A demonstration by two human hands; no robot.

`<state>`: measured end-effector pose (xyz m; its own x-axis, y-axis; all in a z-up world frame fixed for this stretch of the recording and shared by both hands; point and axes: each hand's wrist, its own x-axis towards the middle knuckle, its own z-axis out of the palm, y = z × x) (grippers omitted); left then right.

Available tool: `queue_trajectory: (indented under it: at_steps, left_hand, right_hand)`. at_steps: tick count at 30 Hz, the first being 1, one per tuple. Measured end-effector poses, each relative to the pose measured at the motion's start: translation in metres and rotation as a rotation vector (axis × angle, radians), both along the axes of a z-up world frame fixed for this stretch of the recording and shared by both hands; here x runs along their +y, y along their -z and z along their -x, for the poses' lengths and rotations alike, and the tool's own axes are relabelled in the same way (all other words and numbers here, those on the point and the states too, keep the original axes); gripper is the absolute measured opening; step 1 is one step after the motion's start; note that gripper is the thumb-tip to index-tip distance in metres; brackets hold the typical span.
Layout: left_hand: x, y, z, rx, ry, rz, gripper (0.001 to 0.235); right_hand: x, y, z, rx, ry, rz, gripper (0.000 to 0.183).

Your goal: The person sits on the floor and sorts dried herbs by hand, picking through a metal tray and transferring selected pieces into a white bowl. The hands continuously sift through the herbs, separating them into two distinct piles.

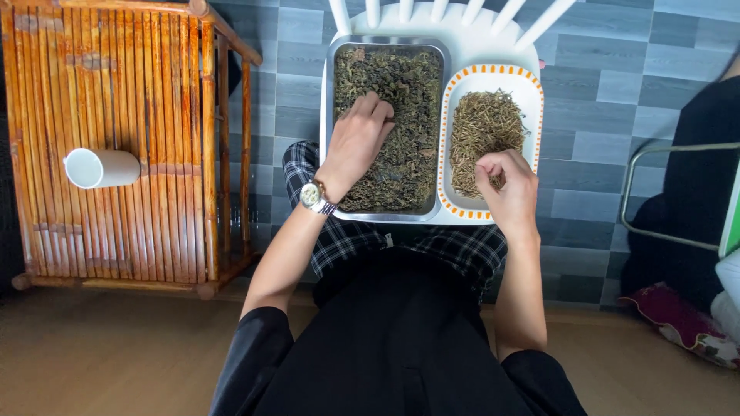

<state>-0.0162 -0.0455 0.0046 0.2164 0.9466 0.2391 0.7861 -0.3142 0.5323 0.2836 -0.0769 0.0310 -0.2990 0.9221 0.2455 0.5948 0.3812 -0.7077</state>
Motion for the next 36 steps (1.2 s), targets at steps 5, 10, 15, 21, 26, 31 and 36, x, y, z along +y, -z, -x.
queue_trajectory:
  at_steps: [5, 10, 15, 21, 26, 31, 36]
  left_hand:
    - [0.021, 0.015, -0.019, 0.309, -0.023, -0.071, 0.017]
    - [0.024, 0.023, -0.029, 0.445, -0.060, -0.106, 0.020]
    - [0.023, 0.019, -0.032, 0.461, -0.059, -0.115, 0.019]
    - [0.011, 0.003, -0.028, 0.250, -0.030, -0.062, 0.015]
    - [-0.009, -0.024, -0.029, 0.029, -0.037, 0.010, 0.016]
    - [-0.032, -0.028, -0.027, -0.044, -0.044, 0.056, 0.015]
    - [-0.058, -0.027, -0.031, -0.136, -0.072, 0.115, 0.011]
  right_hand:
    - [-0.007, 0.003, -0.016, 0.010, 0.034, -0.007, 0.010]
    - [-0.009, 0.010, -0.028, 0.017, 0.042, -0.016, 0.010]
    - [-0.008, 0.007, -0.032, 0.038, 0.038, -0.027, 0.010]
    - [-0.008, 0.009, -0.037, 0.044, 0.036, -0.040, 0.010]
    - [-0.007, 0.008, -0.038, 0.029, 0.026, -0.045, 0.008]
    - [-0.009, 0.003, -0.036, 0.018, 0.040, -0.057, 0.008]
    - [-0.014, 0.001, -0.021, -0.001, 0.032, -0.025, 0.007]
